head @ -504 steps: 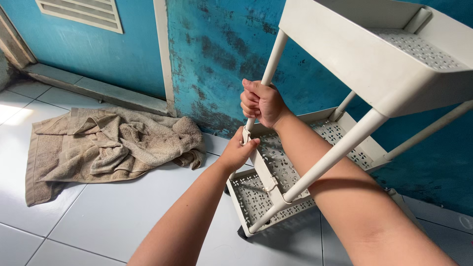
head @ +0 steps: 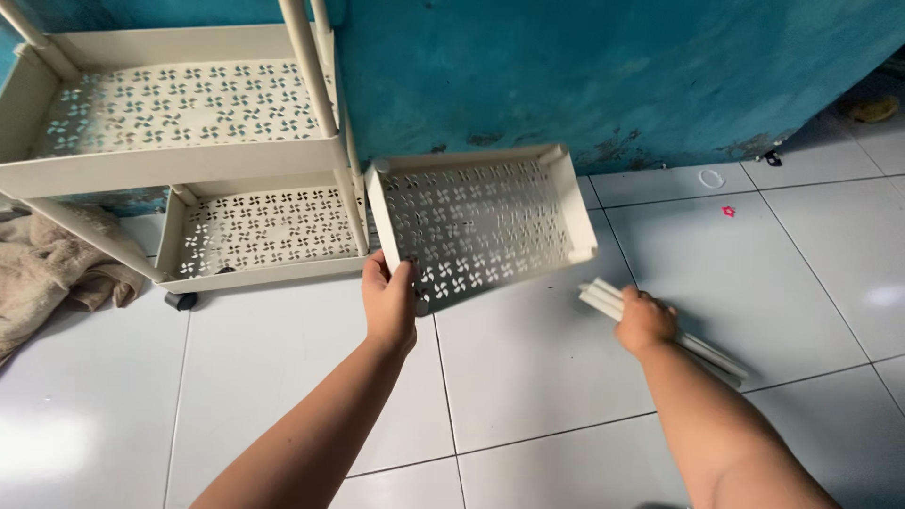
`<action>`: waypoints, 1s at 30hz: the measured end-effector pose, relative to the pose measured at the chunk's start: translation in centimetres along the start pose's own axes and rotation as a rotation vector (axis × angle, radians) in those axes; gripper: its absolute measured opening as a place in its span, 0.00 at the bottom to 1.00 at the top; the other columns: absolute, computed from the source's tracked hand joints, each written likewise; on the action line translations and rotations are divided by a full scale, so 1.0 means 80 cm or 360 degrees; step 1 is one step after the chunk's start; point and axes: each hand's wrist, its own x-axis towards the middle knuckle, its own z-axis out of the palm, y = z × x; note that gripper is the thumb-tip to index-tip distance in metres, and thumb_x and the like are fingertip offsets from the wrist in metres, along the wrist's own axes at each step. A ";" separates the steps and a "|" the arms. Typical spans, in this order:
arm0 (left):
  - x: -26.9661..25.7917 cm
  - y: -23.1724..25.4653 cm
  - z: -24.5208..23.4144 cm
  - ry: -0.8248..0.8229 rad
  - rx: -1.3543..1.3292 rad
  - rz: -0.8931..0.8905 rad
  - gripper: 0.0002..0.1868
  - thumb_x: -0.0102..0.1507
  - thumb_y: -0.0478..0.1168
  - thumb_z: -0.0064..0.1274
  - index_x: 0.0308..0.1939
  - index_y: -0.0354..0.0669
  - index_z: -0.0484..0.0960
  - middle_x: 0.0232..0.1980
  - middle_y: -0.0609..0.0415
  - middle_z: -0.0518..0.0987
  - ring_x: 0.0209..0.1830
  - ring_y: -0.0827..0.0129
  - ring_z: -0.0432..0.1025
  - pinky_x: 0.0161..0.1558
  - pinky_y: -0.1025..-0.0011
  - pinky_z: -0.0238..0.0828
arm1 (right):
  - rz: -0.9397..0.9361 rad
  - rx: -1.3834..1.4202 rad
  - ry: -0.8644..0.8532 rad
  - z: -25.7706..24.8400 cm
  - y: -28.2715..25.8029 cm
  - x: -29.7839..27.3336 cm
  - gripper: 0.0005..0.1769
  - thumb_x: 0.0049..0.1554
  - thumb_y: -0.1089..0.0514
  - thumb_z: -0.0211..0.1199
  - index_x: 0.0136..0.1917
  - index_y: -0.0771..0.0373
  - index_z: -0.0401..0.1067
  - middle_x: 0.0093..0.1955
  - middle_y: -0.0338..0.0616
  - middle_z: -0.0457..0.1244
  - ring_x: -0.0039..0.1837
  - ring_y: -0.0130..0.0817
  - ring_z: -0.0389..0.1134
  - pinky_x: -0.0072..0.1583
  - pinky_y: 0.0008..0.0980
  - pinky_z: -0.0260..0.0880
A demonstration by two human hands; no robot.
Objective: The person assembles a white plastic rolling cart by inserting vertical poles into perforated shelves and securing each shelf onto the frame. They align and press the components together to complete the cart.
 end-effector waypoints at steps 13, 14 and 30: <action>0.012 0.006 0.063 -0.0420 -0.0533 -0.0780 0.19 0.56 0.37 0.42 0.50 0.34 0.72 0.49 0.48 0.78 0.50 0.61 0.73 0.55 0.59 0.69 | -0.0962 0.0210 -0.0254 0.039 -0.144 -0.002 0.21 0.50 0.70 0.54 0.57 0.58 0.61 0.56 0.50 0.61 0.60 0.51 0.63 0.60 0.50 0.63; 0.012 0.008 0.062 -0.0442 -0.0504 -0.0784 0.18 0.55 0.38 0.42 0.49 0.35 0.73 0.49 0.48 0.78 0.50 0.61 0.74 0.55 0.59 0.69 | -0.0991 0.0223 -0.0239 0.041 -0.147 -0.001 0.21 0.51 0.70 0.54 0.57 0.58 0.61 0.57 0.50 0.60 0.61 0.51 0.63 0.61 0.49 0.63; -0.009 0.070 0.071 -0.0293 -0.0379 -0.0942 0.26 0.59 0.42 0.35 0.58 0.36 0.72 0.57 0.45 0.78 0.56 0.58 0.75 0.58 0.58 0.73 | -0.1267 -0.0302 -0.0754 -0.041 -0.147 -0.010 0.57 0.54 0.66 0.55 0.84 0.40 0.26 0.84 0.50 0.33 0.80 0.54 0.45 0.78 0.46 0.45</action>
